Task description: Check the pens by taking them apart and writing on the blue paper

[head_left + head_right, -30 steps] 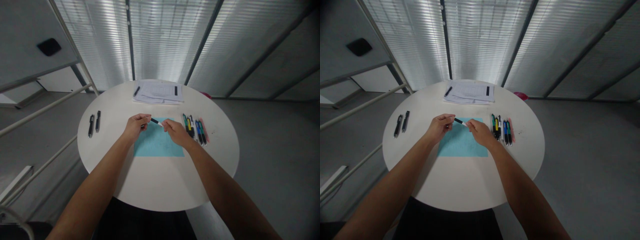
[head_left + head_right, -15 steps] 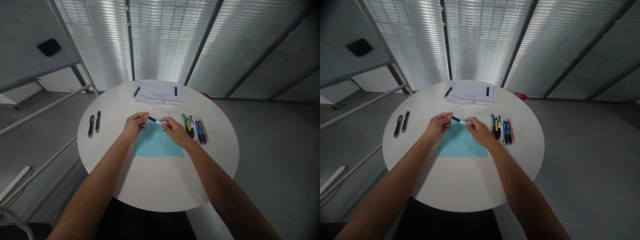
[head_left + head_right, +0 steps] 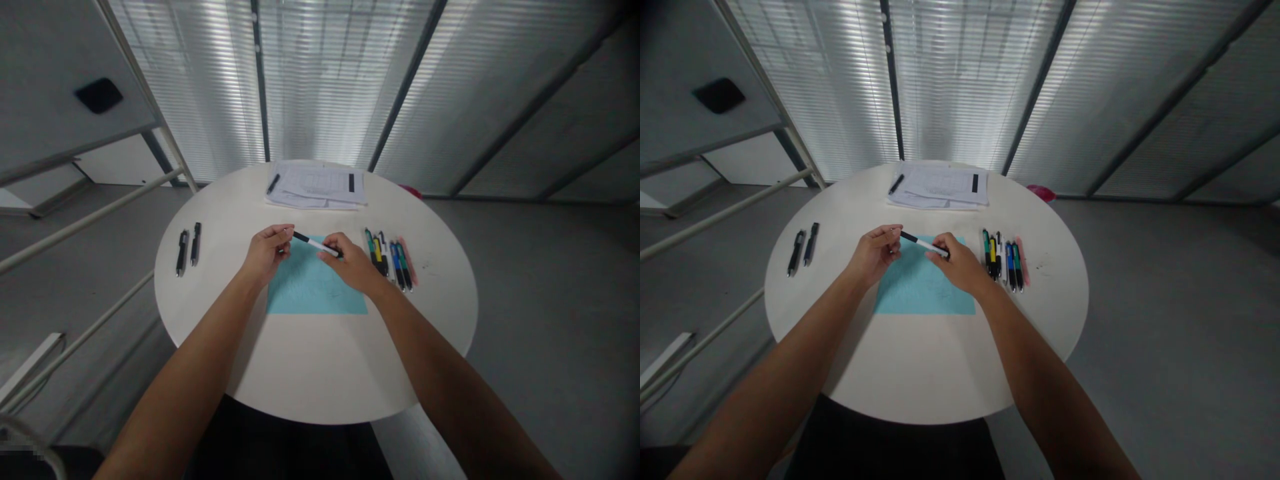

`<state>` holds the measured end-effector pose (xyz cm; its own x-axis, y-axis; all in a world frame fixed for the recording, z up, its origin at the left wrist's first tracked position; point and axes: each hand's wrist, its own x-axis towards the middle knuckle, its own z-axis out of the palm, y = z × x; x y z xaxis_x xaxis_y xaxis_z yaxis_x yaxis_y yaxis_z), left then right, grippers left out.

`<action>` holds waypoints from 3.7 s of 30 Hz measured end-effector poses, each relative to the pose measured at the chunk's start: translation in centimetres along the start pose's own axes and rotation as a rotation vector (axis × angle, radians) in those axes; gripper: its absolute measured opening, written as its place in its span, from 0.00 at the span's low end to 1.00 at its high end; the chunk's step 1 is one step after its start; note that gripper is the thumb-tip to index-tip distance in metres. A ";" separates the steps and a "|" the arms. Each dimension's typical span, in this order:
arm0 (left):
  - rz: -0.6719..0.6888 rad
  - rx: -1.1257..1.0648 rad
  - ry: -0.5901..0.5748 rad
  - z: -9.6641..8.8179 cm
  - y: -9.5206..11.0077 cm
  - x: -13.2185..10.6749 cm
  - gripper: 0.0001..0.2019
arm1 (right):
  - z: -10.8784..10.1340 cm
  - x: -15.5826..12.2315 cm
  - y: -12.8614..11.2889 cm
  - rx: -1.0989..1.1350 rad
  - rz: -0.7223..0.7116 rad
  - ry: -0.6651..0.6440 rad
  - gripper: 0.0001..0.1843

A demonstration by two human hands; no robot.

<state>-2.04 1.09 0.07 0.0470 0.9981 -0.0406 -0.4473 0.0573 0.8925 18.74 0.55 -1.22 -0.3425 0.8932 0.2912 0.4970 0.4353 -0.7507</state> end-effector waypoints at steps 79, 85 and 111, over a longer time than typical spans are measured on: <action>0.350 1.055 -0.050 -2.1 -2.1 0.8 0.06 | -3.0 0.5 -1.5 1.058 0.227 0.164 0.36; 0.296 0.913 -0.038 -2.2 -2.2 0.9 0.04 | -3.1 0.5 -1.1 0.977 0.181 0.139 0.34; 0.390 1.162 -0.080 -2.5 -2.5 1.1 0.07 | -1.3 1.2 -0.1 0.738 0.344 0.211 0.37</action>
<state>-3.10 2.10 -3.32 0.1613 0.9370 0.3097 0.6160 -0.3408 0.7102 19.35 1.74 -0.01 -0.0746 0.9969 0.0248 -0.1278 0.0151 -0.9917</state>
